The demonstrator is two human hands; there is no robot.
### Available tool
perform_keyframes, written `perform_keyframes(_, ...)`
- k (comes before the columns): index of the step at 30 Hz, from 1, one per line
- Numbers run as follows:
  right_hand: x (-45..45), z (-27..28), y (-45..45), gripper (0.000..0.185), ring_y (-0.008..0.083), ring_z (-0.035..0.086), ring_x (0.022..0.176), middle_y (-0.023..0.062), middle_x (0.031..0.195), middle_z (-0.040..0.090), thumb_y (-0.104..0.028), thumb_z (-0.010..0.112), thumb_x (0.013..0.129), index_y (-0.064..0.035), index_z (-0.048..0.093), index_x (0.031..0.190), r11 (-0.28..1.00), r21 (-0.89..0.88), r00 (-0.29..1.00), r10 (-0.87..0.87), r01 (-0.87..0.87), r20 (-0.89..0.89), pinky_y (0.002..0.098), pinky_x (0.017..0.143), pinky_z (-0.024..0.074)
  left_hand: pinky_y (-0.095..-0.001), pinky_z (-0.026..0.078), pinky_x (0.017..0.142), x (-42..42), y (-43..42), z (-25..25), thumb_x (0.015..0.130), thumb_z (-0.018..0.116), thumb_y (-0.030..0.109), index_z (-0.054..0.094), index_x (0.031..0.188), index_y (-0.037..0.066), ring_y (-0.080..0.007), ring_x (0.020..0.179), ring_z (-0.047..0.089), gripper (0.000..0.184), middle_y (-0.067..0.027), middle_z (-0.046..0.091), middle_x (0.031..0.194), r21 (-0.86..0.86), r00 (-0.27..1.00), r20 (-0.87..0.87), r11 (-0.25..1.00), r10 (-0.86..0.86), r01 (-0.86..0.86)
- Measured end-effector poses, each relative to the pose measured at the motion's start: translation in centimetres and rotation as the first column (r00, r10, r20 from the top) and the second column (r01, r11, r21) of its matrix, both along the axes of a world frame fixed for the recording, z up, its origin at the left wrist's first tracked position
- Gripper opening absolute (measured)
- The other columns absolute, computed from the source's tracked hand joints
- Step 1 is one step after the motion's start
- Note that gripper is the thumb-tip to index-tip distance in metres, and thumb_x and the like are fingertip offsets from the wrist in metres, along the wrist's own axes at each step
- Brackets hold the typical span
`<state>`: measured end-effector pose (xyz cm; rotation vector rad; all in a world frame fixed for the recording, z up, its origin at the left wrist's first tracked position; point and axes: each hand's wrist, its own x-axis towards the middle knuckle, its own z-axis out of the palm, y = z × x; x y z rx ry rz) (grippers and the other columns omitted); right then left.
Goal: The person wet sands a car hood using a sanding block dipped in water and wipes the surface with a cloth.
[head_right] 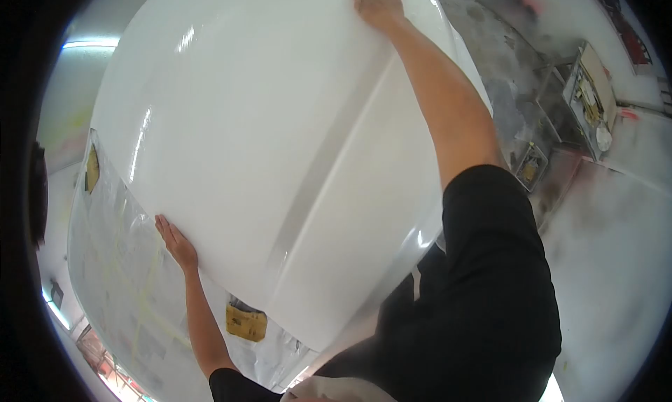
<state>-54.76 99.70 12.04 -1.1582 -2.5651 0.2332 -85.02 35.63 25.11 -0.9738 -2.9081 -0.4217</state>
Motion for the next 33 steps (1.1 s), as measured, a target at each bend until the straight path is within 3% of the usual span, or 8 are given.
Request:
perform_keyframes(6, 6.6, 8.3, -23.7, 0.047, 0.0432, 0.038, 0.147, 0.0262, 0.151, 0.049, -0.022, 0.059, 0.099, 0.0016, 0.055, 0.140, 0.856, -0.109, 0.842, 0.461, -0.505, -0.279, 0.0551, 0.124, 0.0247, -0.0436, 0.020, 0.128, -0.9, -0.9, -0.8, 0.111, 0.033, 0.020, 0.036, 0.156, -0.004, -0.0366, 0.156, 0.022, 0.051, -0.0194, 0.030, 0.167, -0.007, 0.999, -0.045, 1.000, -0.018, 0.017)
perform_keyframes(11, 3.8, 1.0, -1.0, 0.047, 0.0332, 0.043, 0.145, 0.0166, 0.153, 0.051, -0.027, 0.044, 0.107, 0.0015, 0.052, 0.144, 0.958, -0.245, 0.980, 0.108, -0.148, -0.169, 0.0400, 0.121, 0.0340, -0.0431, 0.019, 0.128, 0.4, 0.4, 0.1, 0.111, 0.032, 0.020, 0.036, 0.157, -0.003, -0.0353, 0.156, 0.022, 0.051, -0.0184, 0.030, 0.167, 0.000, 1.000, 0.012, 1.000, 0.026, -0.026)
perform_keyframes(13, 2.9, -5.8, 9.2, 0.040, 0.0395, 0.051, 0.130, 0.0236, 0.131, 0.060, -0.027, 0.045, 0.105, 0.0050, 0.062, 0.121, 0.971, 0.231, 0.984, 0.023, -0.063, 0.175, 0.0491, 0.111, 0.0402, -0.0429, 0.019, 0.128, 0.3, 0.6, 0.3, 0.112, 0.032, 0.020, 0.036, 0.157, -0.003, -0.0350, 0.156, 0.022, 0.051, -0.0182, 0.030, 0.167, 0.006, 0.999, 0.004, 0.999, 0.033, -0.033)
perform_keyframes(15, 1.3, 0.2, 4.1, 0.060, 0.0399, 0.046, 0.141, 0.0227, 0.151, 0.052, -0.043, 0.042, 0.108, 0.0041, 0.050, 0.145, 0.967, -0.164, 0.975, -0.170, 0.193, 0.144, 0.0430, 0.118, 0.0369, -0.0427, 0.019, 0.128, 0.6, 0.6, 0.4, 0.112, 0.031, 0.020, 0.036, 0.157, -0.003, -0.0349, 0.156, 0.022, 0.051, -0.0180, 0.030, 0.167, 0.015, 0.999, 0.022, 1.000, 0.027, -0.028)
perform_keyframes(23, 7.2, -1.6, -4.8, 0.047, 0.0332, 0.042, 0.147, 0.0181, 0.153, 0.051, -0.026, 0.049, 0.106, 0.0033, 0.055, 0.142, 0.955, 0.162, 0.965, 0.258, -0.249, -0.040, 0.0443, 0.124, 0.0291, -0.0427, 0.019, 0.128, 0.0, 0.3, 0.0, 0.112, 0.031, 0.021, 0.036, 0.157, -0.002, -0.0348, 0.156, 0.022, 0.051, -0.0179, 0.029, 0.167, -0.004, 1.000, -0.010, 1.000, 0.006, -0.006)
perform_keyframes(25, 6.1, 1.9, 4.7, 0.044, 0.0371, 0.047, 0.141, 0.0210, 0.148, 0.054, -0.026, 0.039, 0.109, 0.0045, 0.056, 0.136, 0.837, -0.538, 0.977, -0.184, 0.100, -0.104, 0.0446, 0.120, 0.0349, -0.0429, 0.019, 0.128, 0.3, 0.3, -0.2, 0.112, 0.031, 0.022, 0.036, 0.157, -0.002, -0.0350, 0.157, 0.021, 0.051, -0.0178, 0.029, 0.167, 0.003, 1.000, -0.002, 1.000, 0.006, -0.006)
perform_keyframes(30, 3.6, 0.1, -6.5, 0.041, 0.0450, 0.055, 0.124, 0.0277, 0.124, 0.060, -0.030, 0.054, 0.099, 0.0074, 0.061, 0.114, 0.932, 0.360, 0.999, 0.017, -0.027, 0.029, 0.0550, 0.112, 0.0399, -0.0437, 0.020, 0.128, 0.0, 0.1, -0.1, 0.112, 0.032, 0.023, 0.036, 0.157, -0.002, -0.0357, 0.157, 0.021, 0.051, -0.0180, 0.029, 0.167, -0.004, 1.000, -0.003, 1.000, 0.025, -0.025)
perform_keyframes(33, 4.8, 5.5, -23.5, 0.058, 0.0407, 0.034, 0.149, 0.0255, 0.155, 0.043, -0.028, 0.054, 0.101, 0.0061, 0.045, 0.148, 0.865, -0.086, 0.865, 0.478, -0.494, -0.153, 0.0547, 0.126, 0.0194, -0.0443, 0.020, 0.128, -0.3, -0.2, -0.3, 0.112, 0.033, 0.023, 0.036, 0.157, -0.003, -0.0361, 0.156, 0.022, 0.052, -0.0186, 0.030, 0.167, -0.016, 1.000, -0.028, 1.000, 0.004, -0.004)
